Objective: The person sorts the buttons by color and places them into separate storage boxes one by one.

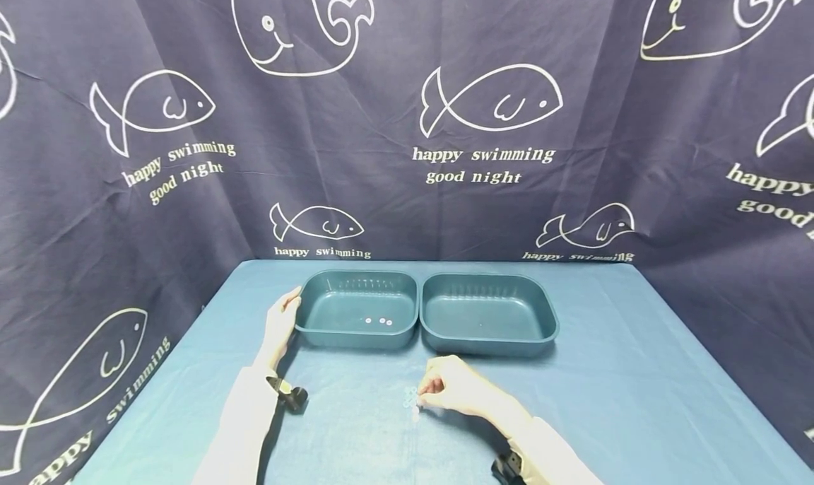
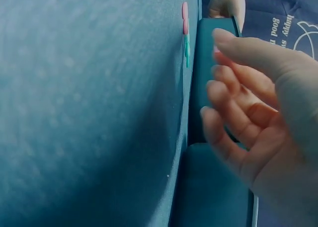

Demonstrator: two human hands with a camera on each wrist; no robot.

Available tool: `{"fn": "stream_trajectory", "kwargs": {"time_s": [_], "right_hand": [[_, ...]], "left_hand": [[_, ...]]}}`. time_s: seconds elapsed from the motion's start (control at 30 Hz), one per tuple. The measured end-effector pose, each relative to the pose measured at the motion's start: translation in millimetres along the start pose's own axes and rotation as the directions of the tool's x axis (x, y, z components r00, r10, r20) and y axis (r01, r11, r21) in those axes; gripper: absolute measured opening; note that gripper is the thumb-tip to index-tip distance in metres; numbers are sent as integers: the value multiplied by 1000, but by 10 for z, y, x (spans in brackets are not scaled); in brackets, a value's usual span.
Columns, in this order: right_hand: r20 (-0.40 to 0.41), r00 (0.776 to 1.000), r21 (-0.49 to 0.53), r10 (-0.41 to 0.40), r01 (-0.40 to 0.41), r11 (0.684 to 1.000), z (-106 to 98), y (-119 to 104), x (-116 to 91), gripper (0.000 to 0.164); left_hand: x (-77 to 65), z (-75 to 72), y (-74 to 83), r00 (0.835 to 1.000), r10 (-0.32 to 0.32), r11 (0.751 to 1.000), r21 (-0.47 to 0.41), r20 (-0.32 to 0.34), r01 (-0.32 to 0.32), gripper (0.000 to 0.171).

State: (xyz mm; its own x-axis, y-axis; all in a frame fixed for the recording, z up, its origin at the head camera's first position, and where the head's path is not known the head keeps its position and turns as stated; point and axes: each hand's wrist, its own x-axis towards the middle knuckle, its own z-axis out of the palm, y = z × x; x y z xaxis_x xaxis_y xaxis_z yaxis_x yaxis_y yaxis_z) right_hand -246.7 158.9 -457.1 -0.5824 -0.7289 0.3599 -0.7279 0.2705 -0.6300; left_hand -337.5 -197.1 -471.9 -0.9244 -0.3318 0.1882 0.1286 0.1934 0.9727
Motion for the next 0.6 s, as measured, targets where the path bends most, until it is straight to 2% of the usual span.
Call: {"fn": "stream_trajectory", "kwargs": {"time_s": [0.17,0.33,0.6], "right_hand": [[-54,998,-53,-45,42,998,-33,-37,61,3],[-126,985,-100,-116,103,990,-65,-72,112,5],[-183,973,-125,-140,118,985,-143,-102,177,9]], "left_hand": [[4,-12,15,1000,5,1000,-15,-1,-5,37],[7,-10,12,1000,4,1000,-6,4,-4,37],[-2,-6,4,1000,0,1000,-12,-1,0,37]]}}
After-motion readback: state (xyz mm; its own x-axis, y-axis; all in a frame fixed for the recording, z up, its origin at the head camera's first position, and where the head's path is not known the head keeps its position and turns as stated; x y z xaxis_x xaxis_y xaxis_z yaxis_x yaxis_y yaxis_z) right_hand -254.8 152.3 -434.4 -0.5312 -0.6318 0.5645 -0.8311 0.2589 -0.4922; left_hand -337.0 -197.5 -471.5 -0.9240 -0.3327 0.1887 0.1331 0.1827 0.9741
